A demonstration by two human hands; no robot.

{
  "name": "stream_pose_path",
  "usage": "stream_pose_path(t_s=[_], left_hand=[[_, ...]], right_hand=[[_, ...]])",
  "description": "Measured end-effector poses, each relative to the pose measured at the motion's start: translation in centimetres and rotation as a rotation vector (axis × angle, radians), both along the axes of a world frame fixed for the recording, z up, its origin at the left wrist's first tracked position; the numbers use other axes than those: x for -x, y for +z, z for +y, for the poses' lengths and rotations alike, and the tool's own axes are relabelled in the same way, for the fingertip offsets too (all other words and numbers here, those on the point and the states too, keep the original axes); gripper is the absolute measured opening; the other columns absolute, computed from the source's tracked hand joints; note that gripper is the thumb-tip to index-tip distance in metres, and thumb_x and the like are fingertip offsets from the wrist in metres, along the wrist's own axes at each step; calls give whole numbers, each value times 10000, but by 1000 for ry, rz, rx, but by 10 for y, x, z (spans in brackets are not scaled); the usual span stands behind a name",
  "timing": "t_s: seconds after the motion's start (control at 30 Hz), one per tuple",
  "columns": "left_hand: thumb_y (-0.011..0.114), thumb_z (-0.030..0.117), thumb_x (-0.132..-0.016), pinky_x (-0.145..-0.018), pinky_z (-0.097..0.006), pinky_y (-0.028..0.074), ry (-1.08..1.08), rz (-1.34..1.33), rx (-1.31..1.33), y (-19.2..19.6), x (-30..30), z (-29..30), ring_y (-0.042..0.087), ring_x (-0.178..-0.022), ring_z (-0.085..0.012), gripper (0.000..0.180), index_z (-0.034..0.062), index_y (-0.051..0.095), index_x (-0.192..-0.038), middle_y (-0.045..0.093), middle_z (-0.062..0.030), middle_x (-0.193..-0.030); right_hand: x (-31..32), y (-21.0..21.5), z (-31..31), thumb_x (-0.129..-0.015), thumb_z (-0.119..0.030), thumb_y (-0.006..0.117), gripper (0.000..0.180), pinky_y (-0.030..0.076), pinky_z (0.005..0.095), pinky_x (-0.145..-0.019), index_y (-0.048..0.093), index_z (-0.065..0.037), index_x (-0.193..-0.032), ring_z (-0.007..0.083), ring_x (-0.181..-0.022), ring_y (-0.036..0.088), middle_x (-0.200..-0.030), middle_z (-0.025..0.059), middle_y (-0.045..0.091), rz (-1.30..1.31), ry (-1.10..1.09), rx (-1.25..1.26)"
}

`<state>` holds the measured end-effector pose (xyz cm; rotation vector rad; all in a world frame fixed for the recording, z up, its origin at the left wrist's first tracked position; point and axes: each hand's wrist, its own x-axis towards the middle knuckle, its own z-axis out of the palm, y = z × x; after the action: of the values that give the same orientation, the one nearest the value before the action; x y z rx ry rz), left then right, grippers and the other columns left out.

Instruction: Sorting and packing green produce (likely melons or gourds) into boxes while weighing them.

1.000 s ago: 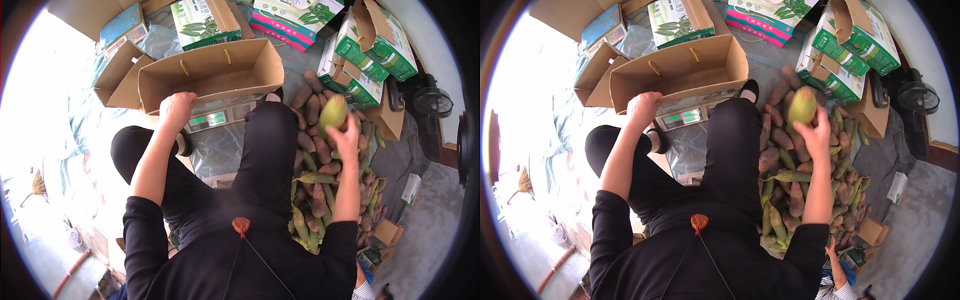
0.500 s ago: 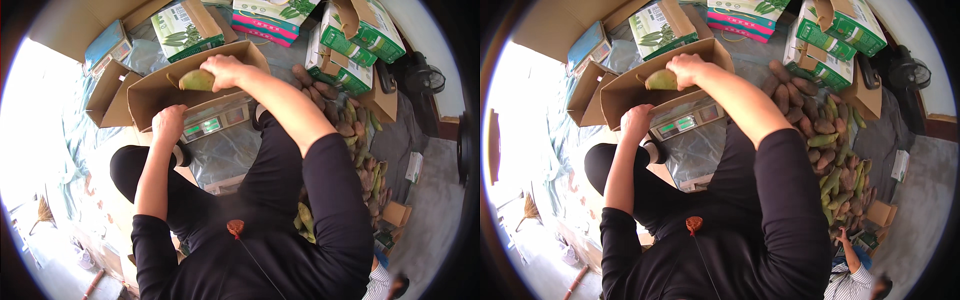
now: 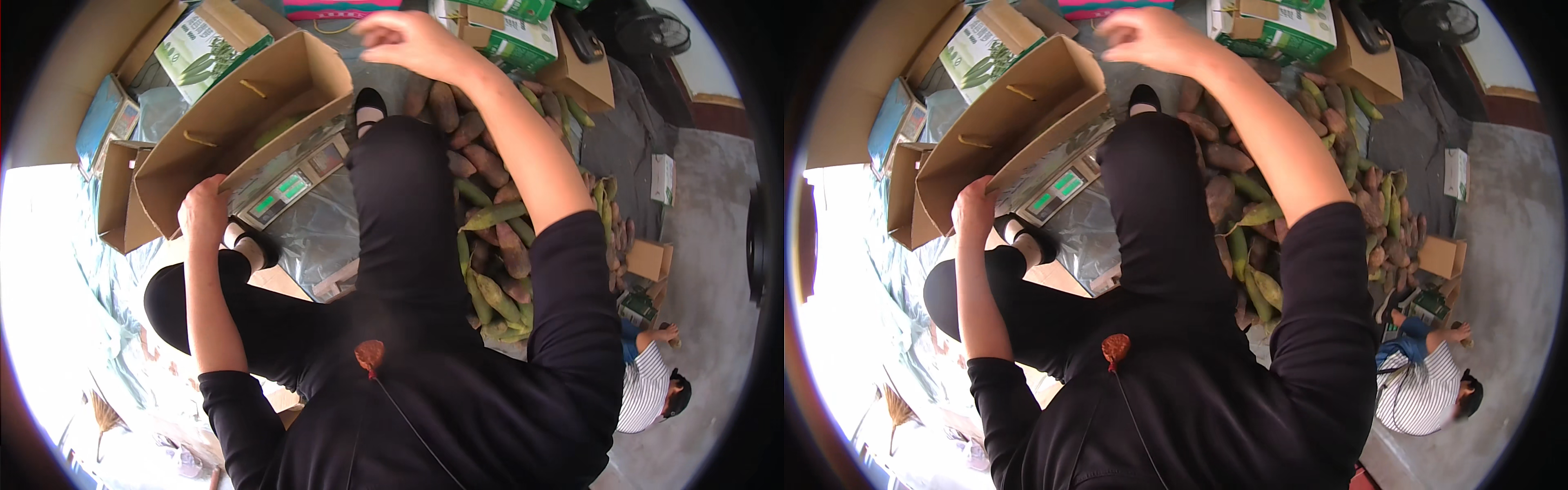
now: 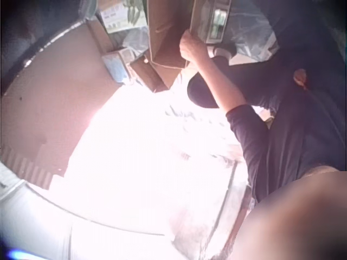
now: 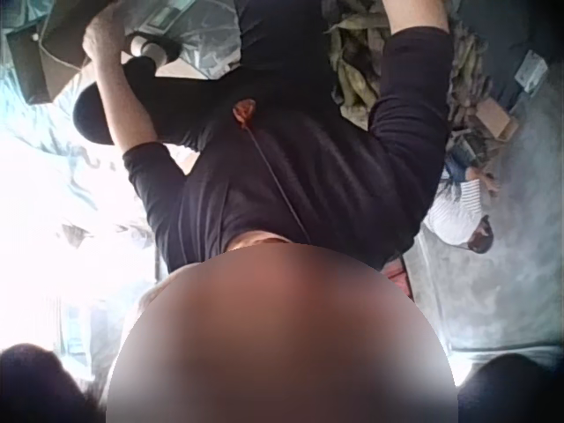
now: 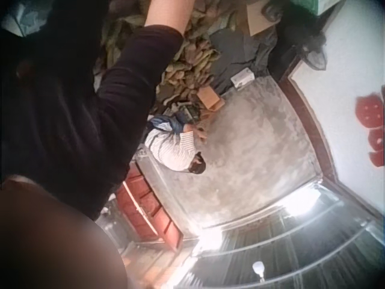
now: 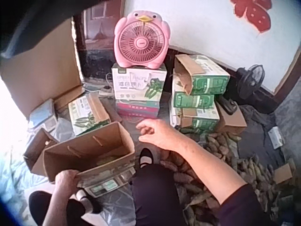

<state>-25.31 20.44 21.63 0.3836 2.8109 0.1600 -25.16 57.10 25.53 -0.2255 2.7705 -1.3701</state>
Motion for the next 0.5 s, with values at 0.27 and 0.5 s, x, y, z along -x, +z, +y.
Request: stream_pose_path(t_s=[0.27, 0.5], left_hand=[[602, 164, -782, -785, -404, 480, 6, 29, -25, -3, 0, 12, 619, -895, -320, 246, 152, 661, -1020, 656, -136, -935], [616, 154, -780, -781, -392, 482, 0, 50, -32, -5, -3, 2, 620, -889, -306, 233, 148, 662, -1008, 658, -113, -937]], right_hand=[[-215, -158, 83, -754, -201, 625, 224, 478, 416, -775, 646, -116, -960, 263, -974, 572, -1001, 91, 613, -368, -201, -932], [-310, -241, 34, -837, -187, 499, 201, 353, 505, -870, 661, -165, -953, 191, -1054, 493, -1030, 6, 601, -658, 124, -1101]])
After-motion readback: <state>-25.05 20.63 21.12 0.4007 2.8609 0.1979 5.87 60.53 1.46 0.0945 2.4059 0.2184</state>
